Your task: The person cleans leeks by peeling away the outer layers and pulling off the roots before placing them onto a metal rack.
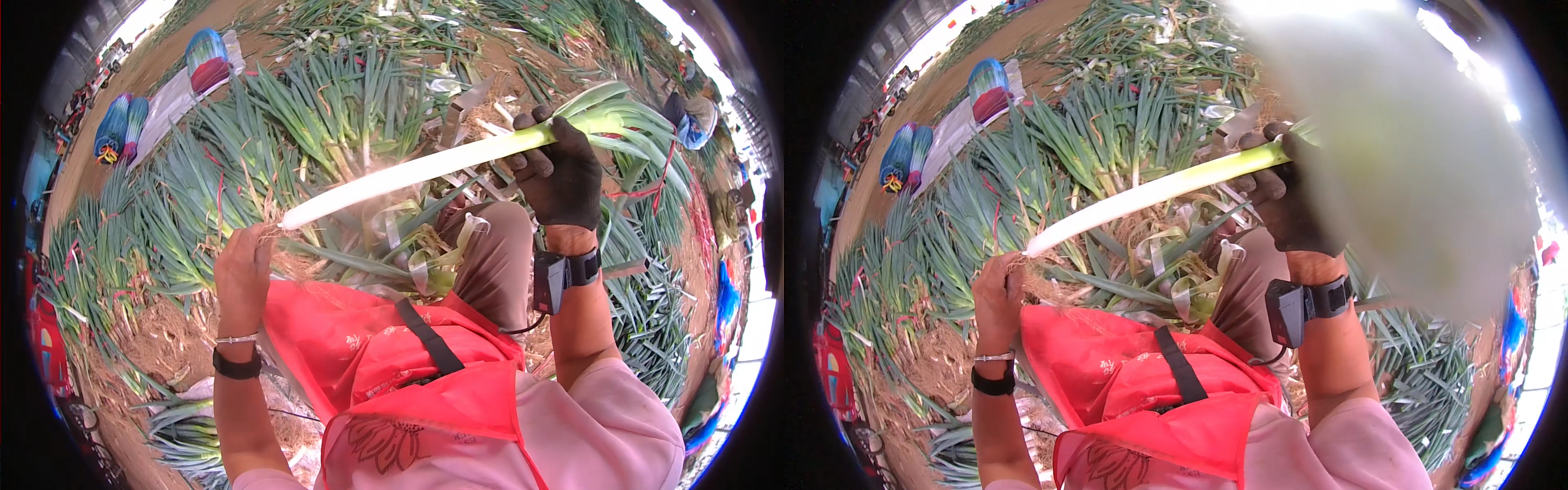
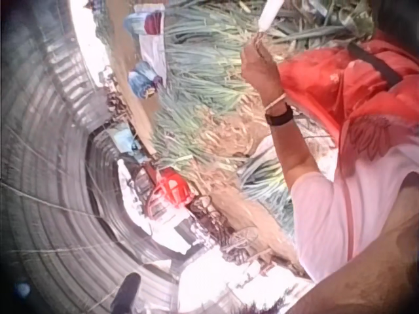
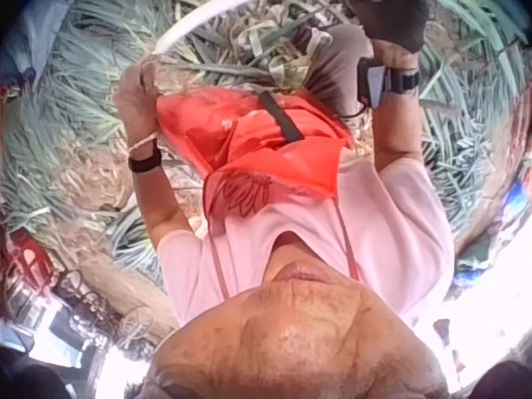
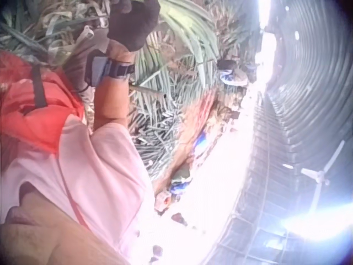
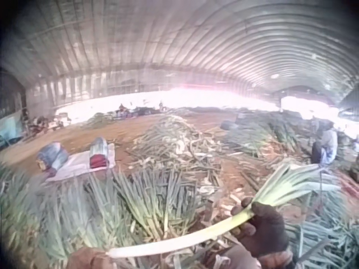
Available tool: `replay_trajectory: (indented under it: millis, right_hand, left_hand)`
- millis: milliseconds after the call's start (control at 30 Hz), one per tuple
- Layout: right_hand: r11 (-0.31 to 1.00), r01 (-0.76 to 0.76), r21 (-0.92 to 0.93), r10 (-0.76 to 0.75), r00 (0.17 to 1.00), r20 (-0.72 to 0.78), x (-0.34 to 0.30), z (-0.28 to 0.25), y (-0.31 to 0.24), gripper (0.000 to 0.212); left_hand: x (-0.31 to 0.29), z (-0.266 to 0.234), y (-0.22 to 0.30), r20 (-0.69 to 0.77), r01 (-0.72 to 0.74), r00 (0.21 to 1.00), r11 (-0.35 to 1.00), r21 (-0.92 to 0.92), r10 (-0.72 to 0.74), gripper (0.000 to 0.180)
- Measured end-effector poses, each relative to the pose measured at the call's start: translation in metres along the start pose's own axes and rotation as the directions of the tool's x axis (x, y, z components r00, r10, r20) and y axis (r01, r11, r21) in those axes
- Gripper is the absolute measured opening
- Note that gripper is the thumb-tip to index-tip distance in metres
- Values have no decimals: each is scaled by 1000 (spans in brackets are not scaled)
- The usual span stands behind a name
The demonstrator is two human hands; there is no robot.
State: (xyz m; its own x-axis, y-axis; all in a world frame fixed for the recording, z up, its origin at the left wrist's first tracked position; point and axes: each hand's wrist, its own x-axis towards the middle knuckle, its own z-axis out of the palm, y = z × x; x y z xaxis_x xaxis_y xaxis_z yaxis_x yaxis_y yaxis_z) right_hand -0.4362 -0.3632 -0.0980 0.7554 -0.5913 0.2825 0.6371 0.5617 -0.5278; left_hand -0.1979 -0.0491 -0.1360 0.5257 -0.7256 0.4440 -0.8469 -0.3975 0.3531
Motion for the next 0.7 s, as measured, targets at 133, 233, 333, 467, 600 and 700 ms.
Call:
replay_trajectory:
  millis: [133, 233, 333, 467, 600, 700]
  right_hand:
    - [999, 18, -37, -20, 998, -55, -8, -12, -12, 23]
    - [995, 45, -93, -66, 971, -231, -15, -12, -25, 23]
    - [987, 64, -147, -91, 978, -185, -12, -30, -70, 24]
    - [954, 151, -259, -198, 966, -164, -4, -27, -111, 30]
    - [922, 262, -285, -306, 944, -123, -4, -3, -116, 27]
    - [935, 244, -257, -282, 952, -121, -26, -17, -103, 22]
  left_hand:
    - [4, 5, -12, -5, -56, 998, 996, 67, 56, 17]
    - [2, 7, -37, 30, -64, 998, 992, 110, 61, 18]
    - [-3, 12, -71, 7, -14, 1000, 994, 105, 14, 15]
    - [15, 20, -53, 151, 106, 983, 994, -37, -99, 17]
    - [23, 51, -34, 177, 84, 984, 921, -379, -17, 25]
    - [34, 68, 15, 467, 471, 865, 615, -633, -183, 34]
